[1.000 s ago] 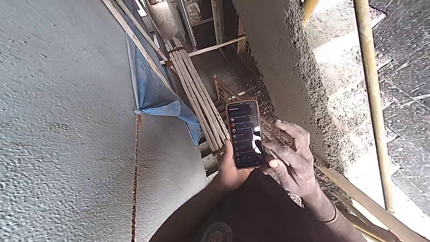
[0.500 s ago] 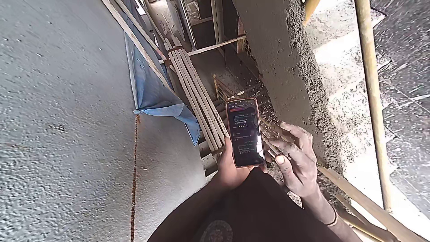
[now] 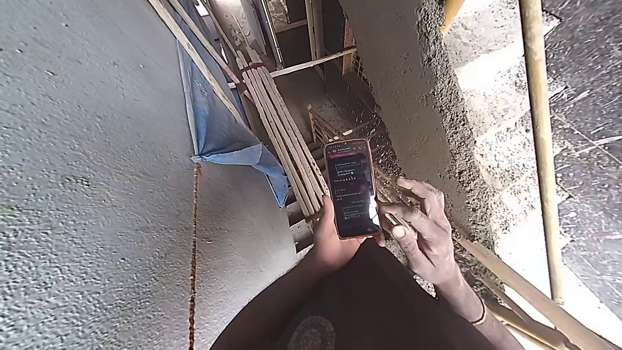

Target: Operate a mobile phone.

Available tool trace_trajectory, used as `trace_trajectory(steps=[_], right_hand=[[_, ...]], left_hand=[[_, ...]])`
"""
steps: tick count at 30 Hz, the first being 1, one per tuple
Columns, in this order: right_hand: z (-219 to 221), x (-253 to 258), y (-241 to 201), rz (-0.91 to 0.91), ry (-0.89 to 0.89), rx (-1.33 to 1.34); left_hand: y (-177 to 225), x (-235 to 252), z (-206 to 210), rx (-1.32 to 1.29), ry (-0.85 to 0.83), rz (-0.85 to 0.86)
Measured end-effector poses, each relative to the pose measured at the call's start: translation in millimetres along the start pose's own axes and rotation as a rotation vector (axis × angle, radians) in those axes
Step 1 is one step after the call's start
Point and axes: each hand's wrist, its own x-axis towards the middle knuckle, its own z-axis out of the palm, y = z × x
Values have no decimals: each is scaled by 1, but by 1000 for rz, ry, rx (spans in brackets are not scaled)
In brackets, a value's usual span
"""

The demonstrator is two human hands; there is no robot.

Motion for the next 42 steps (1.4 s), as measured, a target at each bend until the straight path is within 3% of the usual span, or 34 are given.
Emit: trace_trajectory(steps=[10, 42], right_hand=[[6, -9, -5, -136, -68, 80], [-2, -20, -10, -130, -18, 94]], left_hand=[[2, 0, 1, -55, 12, 26], [-8, -9, 6, -44, 5, 24]])
